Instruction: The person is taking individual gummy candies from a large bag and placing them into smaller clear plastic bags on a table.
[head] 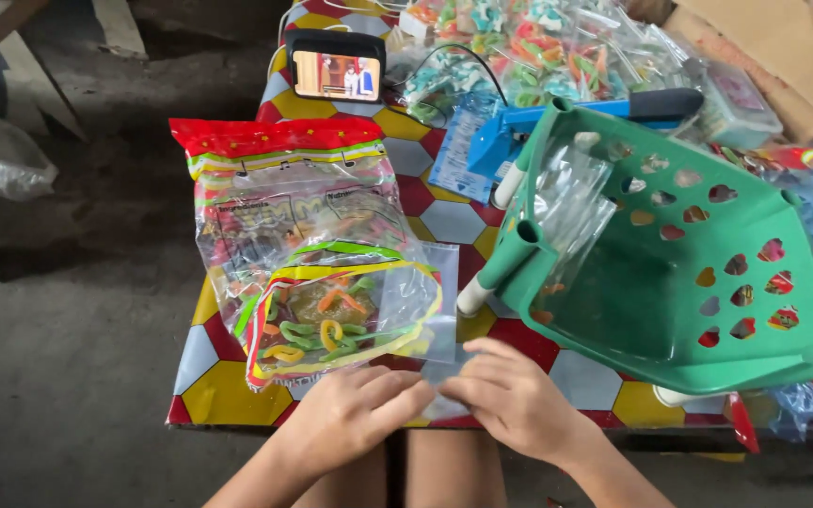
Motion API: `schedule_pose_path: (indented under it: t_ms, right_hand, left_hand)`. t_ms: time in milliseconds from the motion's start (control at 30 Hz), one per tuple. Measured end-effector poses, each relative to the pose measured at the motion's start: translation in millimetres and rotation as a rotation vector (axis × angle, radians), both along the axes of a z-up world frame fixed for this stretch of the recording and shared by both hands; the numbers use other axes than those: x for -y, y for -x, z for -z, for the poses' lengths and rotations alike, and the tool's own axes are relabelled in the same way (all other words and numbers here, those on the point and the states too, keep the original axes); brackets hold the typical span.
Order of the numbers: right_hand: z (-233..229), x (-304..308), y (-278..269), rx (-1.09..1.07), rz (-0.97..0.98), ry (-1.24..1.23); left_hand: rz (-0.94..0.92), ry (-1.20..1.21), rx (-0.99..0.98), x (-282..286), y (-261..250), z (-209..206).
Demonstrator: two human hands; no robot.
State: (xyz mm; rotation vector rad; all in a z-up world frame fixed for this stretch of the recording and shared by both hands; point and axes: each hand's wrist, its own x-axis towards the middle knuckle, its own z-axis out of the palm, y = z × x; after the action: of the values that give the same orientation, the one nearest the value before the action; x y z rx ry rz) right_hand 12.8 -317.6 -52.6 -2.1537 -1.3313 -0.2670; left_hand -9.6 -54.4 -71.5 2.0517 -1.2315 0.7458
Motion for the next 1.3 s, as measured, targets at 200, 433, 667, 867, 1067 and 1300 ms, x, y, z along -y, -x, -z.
schedule_pose_path:
  t_ms: [200, 433, 667, 867, 1067, 1300]
  right_hand:
    - [-31.9, -18.0, -3.5, -0.015, -0.013, 0.057]
    - [-29.6, -56.1, -8.1, -0.605, 0.102, -0.268]
    - [28.8, -141.2, -87.4, -0.642, 0.299, 0.069]
    - [18.1, -199.5, -162.4, -0.630, 0.673, 0.498]
    - [60.4, -183.6, -187.3, -0.278, 0.590, 0.336]
    - [63.3, -137.2, -121.4, -0.411, 0.587, 0.550]
  left_hand:
    - [0.174, -0.057, -0.286, -19.6, 13.5, -29.3]
    - [0.036, 0.117, -0.508, -90.9, 30.8, -49.0]
    - [-0.619, 0.060, -0.274, -174.0, 76.3, -66.8]
    - [-0.596, 0.053, -0.197, -151.4, 74.8, -68.7]
    - [-0.546, 0.166, -0.149, -139.8, 65.1, -62.6]
    - [-0.603, 0.184, -0.129, -123.0, 56.9, -70.1]
